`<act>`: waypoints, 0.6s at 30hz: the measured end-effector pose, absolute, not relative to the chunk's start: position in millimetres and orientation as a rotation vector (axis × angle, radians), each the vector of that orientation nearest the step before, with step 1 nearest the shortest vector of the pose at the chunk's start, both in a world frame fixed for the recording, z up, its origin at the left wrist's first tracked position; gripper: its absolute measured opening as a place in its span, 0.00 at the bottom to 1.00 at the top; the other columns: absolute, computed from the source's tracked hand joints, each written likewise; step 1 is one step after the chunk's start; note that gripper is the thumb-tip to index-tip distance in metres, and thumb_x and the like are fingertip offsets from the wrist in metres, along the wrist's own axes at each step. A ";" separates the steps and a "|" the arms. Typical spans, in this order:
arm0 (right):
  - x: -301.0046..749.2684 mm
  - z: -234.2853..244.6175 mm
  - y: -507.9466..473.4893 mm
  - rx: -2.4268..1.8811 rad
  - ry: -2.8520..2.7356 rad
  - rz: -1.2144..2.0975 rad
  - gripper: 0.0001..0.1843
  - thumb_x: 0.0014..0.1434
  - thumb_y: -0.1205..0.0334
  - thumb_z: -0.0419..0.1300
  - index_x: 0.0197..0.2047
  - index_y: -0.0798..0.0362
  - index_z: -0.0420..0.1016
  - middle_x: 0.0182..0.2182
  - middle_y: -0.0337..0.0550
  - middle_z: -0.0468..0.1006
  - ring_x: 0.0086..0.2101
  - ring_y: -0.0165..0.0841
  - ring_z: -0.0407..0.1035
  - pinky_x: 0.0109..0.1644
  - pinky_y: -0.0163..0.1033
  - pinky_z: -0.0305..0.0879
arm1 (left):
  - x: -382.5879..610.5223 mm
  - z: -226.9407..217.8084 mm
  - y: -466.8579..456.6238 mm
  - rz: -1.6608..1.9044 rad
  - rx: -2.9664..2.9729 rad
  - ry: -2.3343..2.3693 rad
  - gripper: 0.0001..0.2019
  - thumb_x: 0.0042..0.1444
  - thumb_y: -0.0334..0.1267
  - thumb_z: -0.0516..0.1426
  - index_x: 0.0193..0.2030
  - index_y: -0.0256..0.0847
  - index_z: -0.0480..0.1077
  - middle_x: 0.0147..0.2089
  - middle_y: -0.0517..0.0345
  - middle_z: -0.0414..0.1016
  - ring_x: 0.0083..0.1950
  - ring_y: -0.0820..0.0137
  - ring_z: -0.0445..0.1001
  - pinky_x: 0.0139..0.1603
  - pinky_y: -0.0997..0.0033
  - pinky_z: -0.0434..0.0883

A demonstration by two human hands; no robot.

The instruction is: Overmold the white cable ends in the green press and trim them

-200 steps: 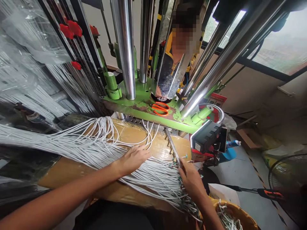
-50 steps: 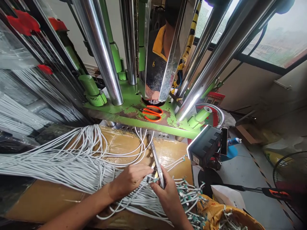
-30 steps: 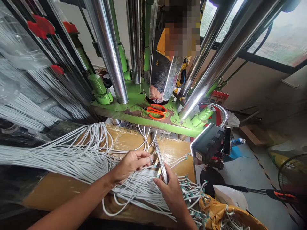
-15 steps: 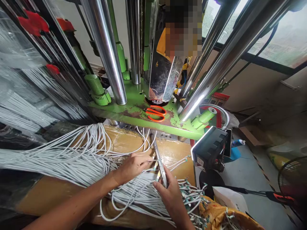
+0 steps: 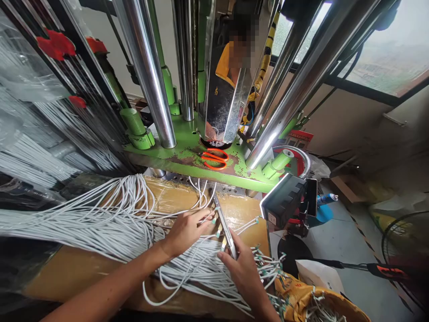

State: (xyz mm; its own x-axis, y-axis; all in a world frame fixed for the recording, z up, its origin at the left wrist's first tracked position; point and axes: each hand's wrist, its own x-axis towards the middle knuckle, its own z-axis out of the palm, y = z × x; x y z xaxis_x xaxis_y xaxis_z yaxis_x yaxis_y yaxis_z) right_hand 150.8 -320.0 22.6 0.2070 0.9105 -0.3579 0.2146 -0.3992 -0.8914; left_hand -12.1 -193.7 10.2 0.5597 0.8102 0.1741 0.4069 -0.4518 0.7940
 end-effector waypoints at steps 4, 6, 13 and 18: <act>170.8 21.6 -338.0 -1.831 -1.021 1.215 0.33 0.50 0.61 0.61 0.60 0.58 0.65 0.27 0.34 0.66 0.28 0.30 0.58 0.35 0.34 0.58 | -1.8 41.7 -195.5 0.767 1.473 0.953 0.20 0.56 0.42 0.59 0.54 0.38 0.69 0.34 0.56 0.78 0.36 0.69 0.74 0.36 0.73 0.70; 175.7 19.2 -344.9 -1.804 -0.988 1.222 0.35 0.49 0.61 0.61 0.60 0.60 0.64 0.27 0.34 0.66 0.28 0.30 0.58 0.34 0.34 0.57 | 2.1 54.2 -190.5 0.756 1.229 0.829 0.20 0.55 0.44 0.60 0.51 0.35 0.72 0.35 0.53 0.77 0.30 0.73 0.70 0.27 0.76 0.64; 176.2 17.0 -346.5 -1.723 -0.921 1.258 0.34 0.47 0.62 0.61 0.59 0.59 0.65 0.28 0.34 0.66 0.28 0.29 0.56 0.35 0.33 0.56 | 5.9 57.8 -178.9 0.522 1.118 0.716 0.17 0.51 0.47 0.62 0.40 0.34 0.79 0.36 0.48 0.79 0.21 0.82 0.55 0.20 0.78 0.51; 177.8 18.3 -346.4 -1.702 -0.904 1.248 0.34 0.47 0.61 0.62 0.58 0.57 0.67 0.25 0.33 0.64 0.28 0.29 0.56 0.33 0.33 0.56 | 9.7 29.5 -179.5 0.419 1.482 0.883 0.11 0.49 0.41 0.62 0.37 0.39 0.81 0.39 0.53 0.82 0.40 0.65 0.77 0.42 0.73 0.71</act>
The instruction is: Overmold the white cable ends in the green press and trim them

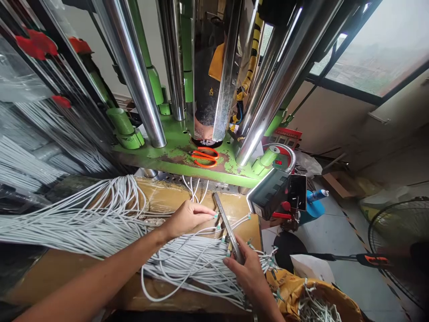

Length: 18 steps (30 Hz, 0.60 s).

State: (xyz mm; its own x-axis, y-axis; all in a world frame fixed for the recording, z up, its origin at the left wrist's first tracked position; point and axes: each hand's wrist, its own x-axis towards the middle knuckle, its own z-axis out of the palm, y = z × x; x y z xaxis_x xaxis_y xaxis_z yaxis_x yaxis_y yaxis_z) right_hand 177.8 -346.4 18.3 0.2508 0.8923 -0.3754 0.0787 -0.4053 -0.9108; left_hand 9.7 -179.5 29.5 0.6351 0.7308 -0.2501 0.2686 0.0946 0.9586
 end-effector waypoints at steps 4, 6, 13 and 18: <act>178.1 16.7 -346.8 -1.638 -0.829 1.305 0.34 0.46 0.59 0.63 0.58 0.56 0.67 0.24 0.32 0.62 0.24 0.27 0.53 0.26 0.32 0.51 | 13.6 4.3 -178.2 0.404 1.727 0.980 0.11 0.52 0.40 0.59 0.38 0.41 0.81 0.40 0.56 0.82 0.43 0.62 0.79 0.46 0.70 0.73; 178.4 15.2 -346.4 -1.628 -0.827 1.314 0.34 0.47 0.58 0.63 0.58 0.55 0.66 0.23 0.31 0.61 0.23 0.26 0.51 0.24 0.31 0.49 | 14.8 -2.2 -177.9 0.415 1.820 0.985 0.11 0.53 0.41 0.58 0.38 0.42 0.80 0.40 0.56 0.82 0.43 0.63 0.79 0.44 0.71 0.73; 179.4 16.4 -346.3 -1.652 -0.903 1.269 0.32 0.48 0.60 0.63 0.58 0.56 0.67 0.25 0.33 0.65 0.27 0.28 0.56 0.32 0.32 0.55 | 17.0 -5.9 -181.8 0.522 1.990 0.989 0.11 0.56 0.39 0.56 0.40 0.45 0.80 0.41 0.58 0.82 0.41 0.63 0.79 0.42 0.70 0.71; 172.1 22.6 -346.5 -1.851 -1.067 1.169 0.30 0.52 0.62 0.59 0.60 0.55 0.66 0.27 0.35 0.71 0.29 0.32 0.63 0.37 0.34 0.61 | 22.6 -4.6 -184.6 0.625 1.906 0.953 0.09 0.53 0.35 0.57 0.35 0.46 0.80 0.37 0.57 0.82 0.39 0.61 0.77 0.44 0.66 0.70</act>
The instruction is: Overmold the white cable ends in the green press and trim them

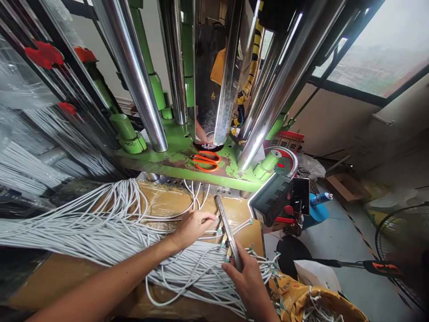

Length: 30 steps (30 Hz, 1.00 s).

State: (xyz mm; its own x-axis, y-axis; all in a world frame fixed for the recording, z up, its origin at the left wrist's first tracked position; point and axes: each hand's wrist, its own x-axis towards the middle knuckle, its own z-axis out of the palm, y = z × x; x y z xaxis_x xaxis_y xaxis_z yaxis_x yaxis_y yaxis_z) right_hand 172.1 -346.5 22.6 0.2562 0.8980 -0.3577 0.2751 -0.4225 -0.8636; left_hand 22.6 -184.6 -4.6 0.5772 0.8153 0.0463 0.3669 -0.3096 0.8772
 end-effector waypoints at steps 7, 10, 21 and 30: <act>164.9 1.0 -350.5 -2.140 -1.370 0.784 0.29 0.53 0.61 0.59 0.59 0.52 0.67 0.51 0.51 0.75 0.49 0.46 0.69 0.51 0.43 0.64 | 4.7 11.0 -153.3 1.026 1.544 1.067 0.05 0.48 0.33 0.61 0.33 0.43 0.76 0.47 0.53 0.76 0.51 0.61 0.71 0.59 0.63 0.64; 160.2 -2.0 -351.7 -2.340 -1.635 0.438 0.26 0.52 0.56 0.62 0.55 0.52 0.72 0.44 0.54 0.77 0.46 0.52 0.70 0.46 0.48 0.67 | -7.7 5.0 -125.6 1.203 0.933 1.191 0.18 0.46 0.33 0.62 0.46 0.43 0.71 0.54 0.53 0.71 0.58 0.64 0.68 0.60 0.66 0.63; 198.3 30.2 -240.5 -1.919 -1.774 0.320 0.21 0.64 0.49 0.50 0.53 0.52 0.71 0.45 0.50 0.75 0.46 0.40 0.69 0.49 0.43 0.66 | 17.6 -12.2 -78.5 0.834 0.544 0.743 0.15 0.50 0.39 0.63 0.43 0.34 0.69 0.40 0.44 0.78 0.41 0.59 0.78 0.43 0.64 0.72; 159.1 27.7 -94.7 -1.924 -1.651 0.139 0.27 0.66 0.48 0.46 0.40 0.64 0.75 0.40 0.59 0.76 0.48 0.49 0.67 0.56 0.55 0.57 | 13.0 -12.0 -90.4 0.654 0.482 0.511 0.26 0.55 0.39 0.58 0.60 0.41 0.56 0.36 0.49 0.77 0.35 0.60 0.79 0.33 0.65 0.72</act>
State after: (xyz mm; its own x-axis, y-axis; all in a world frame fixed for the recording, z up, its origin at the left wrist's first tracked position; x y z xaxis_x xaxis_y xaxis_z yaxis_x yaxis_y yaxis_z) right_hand 159.1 -94.7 27.7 0.2236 0.9296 0.2930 0.8676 -0.0529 -0.4944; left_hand 13.0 -90.4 -12.0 0.6812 0.6723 -0.2900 -0.4441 0.6943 0.5664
